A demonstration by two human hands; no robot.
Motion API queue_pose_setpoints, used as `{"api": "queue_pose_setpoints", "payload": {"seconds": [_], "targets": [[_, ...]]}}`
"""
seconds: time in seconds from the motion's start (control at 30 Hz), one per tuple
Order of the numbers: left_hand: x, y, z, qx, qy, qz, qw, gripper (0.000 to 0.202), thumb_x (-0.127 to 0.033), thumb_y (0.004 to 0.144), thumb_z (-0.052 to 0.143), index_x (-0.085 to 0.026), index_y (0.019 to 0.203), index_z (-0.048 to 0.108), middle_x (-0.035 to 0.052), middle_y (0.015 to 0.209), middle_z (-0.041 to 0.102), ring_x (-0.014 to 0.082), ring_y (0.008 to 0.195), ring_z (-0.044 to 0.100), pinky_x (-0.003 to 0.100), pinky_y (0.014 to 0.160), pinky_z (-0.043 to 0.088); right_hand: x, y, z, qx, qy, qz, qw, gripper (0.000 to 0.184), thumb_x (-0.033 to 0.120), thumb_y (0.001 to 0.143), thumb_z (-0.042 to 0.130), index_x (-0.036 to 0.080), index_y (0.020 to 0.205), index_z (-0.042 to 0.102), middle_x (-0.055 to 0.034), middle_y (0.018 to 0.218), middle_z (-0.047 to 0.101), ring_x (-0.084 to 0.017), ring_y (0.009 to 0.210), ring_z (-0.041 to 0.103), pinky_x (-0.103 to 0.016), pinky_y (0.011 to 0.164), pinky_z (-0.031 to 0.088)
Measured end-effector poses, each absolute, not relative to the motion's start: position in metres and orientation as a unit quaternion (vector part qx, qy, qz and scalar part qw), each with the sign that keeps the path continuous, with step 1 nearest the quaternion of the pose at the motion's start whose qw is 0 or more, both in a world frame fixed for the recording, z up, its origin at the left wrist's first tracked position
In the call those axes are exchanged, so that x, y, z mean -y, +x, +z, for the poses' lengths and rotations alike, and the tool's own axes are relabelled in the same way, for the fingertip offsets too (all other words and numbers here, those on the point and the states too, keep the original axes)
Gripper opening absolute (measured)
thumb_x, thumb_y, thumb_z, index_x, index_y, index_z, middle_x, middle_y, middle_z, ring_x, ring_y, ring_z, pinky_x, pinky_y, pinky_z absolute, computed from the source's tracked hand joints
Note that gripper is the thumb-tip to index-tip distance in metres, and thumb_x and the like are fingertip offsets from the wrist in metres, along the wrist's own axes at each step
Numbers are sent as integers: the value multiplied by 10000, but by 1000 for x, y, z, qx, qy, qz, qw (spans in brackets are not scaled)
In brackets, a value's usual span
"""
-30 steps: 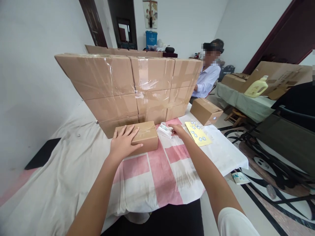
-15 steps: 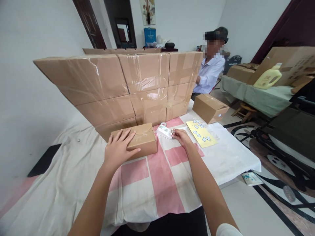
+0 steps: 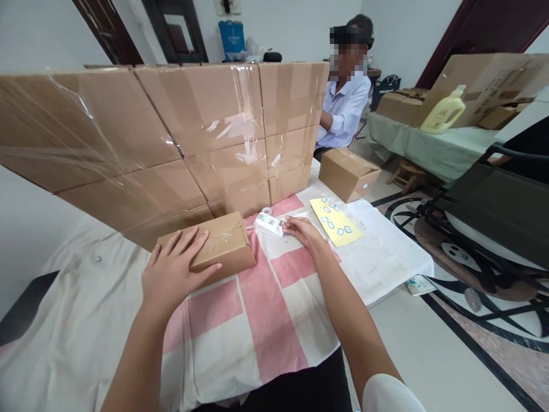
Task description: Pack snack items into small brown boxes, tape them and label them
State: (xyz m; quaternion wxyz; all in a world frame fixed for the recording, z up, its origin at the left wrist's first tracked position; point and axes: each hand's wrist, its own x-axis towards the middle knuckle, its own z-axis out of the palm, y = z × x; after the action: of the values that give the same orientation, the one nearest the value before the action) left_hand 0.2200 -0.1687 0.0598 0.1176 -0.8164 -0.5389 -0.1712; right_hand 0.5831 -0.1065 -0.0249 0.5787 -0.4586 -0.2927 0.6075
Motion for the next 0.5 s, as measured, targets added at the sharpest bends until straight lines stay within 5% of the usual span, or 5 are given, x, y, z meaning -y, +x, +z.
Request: {"api": "queue_pose_setpoints", "payload": {"seconds": [0.23, 0.5], "targets": [[170, 221, 61, 545, -814, -162, 120, 666, -614, 885, 574, -301, 1471, 517, 35, 1590, 454, 346, 1478, 379, 553, 1220, 230, 109, 579, -18, 276, -524, 581, 558, 233, 189, 708, 883, 138, 682, 657, -94, 704, 738, -156, 631, 712, -206, 598, 637], [171, 221, 64, 543, -816, -156, 125, 665, -637, 896, 536, -285, 1460, 535, 37, 1583, 467, 355, 1459, 401, 540, 1172, 297, 107, 580, -22, 316, -545, 556, 543, 534, 206, 624, 937, 200, 512, 415, -109, 714, 751, -171, 607, 725, -202, 519, 612]]}}
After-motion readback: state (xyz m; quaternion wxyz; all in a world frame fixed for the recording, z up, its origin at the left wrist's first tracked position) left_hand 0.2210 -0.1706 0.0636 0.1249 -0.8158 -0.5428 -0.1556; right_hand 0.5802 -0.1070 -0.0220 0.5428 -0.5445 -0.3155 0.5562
